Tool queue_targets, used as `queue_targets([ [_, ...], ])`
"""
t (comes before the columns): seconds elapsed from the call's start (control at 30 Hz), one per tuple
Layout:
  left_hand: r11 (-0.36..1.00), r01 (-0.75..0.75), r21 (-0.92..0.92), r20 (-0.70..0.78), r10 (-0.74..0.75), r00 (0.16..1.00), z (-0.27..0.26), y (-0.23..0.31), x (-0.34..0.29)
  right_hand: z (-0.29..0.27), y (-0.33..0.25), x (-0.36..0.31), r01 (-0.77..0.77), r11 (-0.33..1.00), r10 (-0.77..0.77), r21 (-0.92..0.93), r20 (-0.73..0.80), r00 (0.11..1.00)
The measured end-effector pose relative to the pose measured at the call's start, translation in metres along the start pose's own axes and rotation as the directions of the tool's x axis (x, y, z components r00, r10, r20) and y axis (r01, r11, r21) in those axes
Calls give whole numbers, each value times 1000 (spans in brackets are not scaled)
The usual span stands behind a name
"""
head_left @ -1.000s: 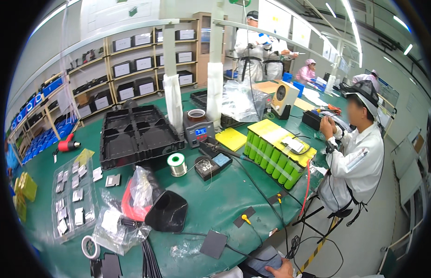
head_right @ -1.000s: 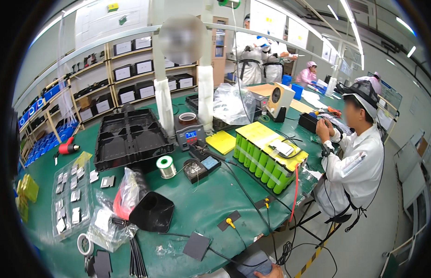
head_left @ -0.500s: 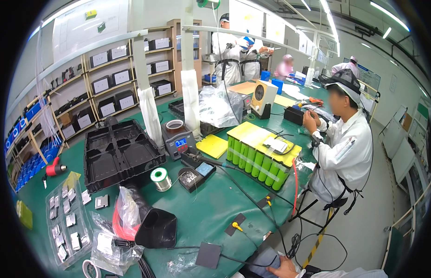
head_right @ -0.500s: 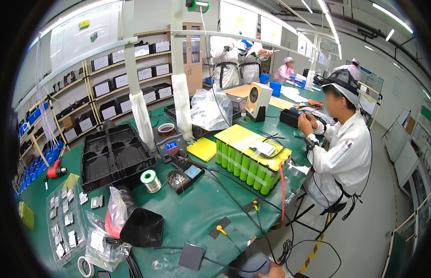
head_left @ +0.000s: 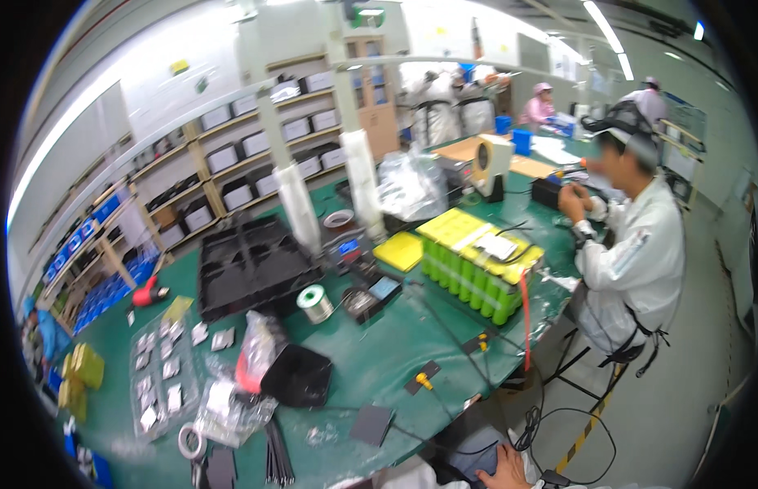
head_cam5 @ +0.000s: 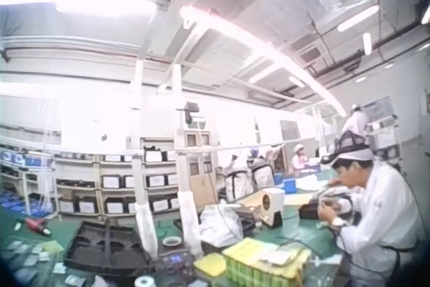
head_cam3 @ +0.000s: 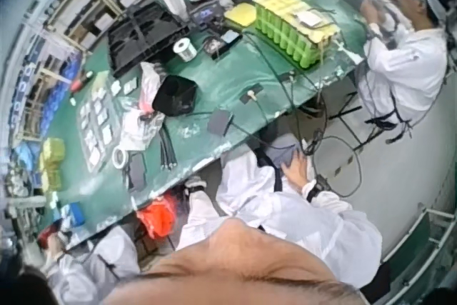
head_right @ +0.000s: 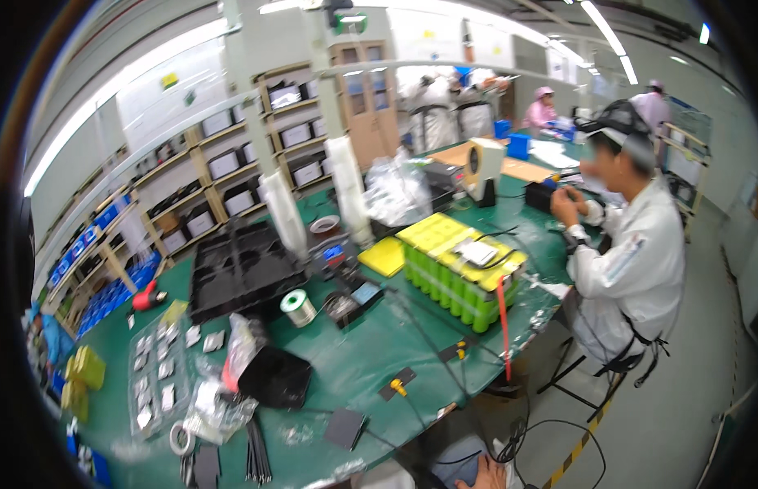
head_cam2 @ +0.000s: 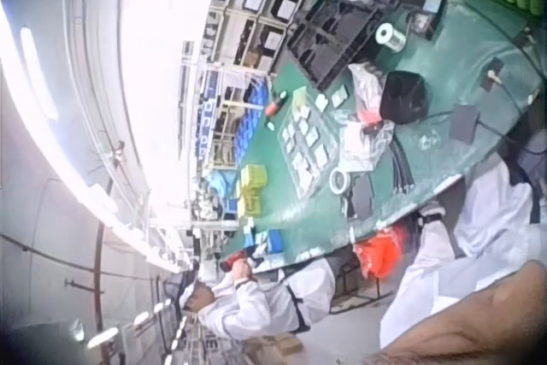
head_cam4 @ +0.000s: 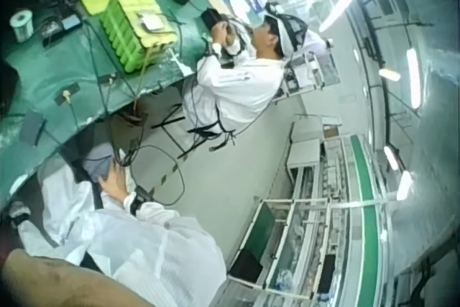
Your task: Soldering components onto a green circuit board and assembling a small electronics housing.
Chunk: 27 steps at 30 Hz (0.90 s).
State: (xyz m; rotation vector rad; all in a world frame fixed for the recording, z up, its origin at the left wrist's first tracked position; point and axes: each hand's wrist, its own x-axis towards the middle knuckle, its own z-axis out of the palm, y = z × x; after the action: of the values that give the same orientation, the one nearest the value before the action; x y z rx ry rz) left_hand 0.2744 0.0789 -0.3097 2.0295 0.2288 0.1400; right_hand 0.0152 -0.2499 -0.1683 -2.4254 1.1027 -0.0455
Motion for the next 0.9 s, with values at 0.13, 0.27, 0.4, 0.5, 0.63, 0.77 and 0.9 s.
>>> queue_targets([
  [0.13,827,-122,-548,-84,90,992,-26,-41,-29,-32,-47,-12,401,853,-415,333,-30,909],
  [0.27,909,-5,-416,48,27,999,-39,108,-53,-45,-81,-3,596,619,-661,512,-70,747],
  [0.4,946,-13,-325,76,40,996,-82,127,-94,-31,-113,10,545,606,-784,579,319,532],
  [0.5,972,-68,-225,128,98,987,-103,141,-124,-21,-155,7,628,449,-892,636,279,355],
  [0.63,956,-285,-66,238,293,926,-140,187,-165,17,-174,-1,711,326,-945,623,201,257],
  [0.77,772,-634,-52,177,631,755,-174,239,-190,32,-193,-8,598,307,-941,740,328,77],
  [0.9,605,-618,-502,320,794,517,-202,322,-173,8,-210,-18,529,-62,-983,846,-145,117],
])
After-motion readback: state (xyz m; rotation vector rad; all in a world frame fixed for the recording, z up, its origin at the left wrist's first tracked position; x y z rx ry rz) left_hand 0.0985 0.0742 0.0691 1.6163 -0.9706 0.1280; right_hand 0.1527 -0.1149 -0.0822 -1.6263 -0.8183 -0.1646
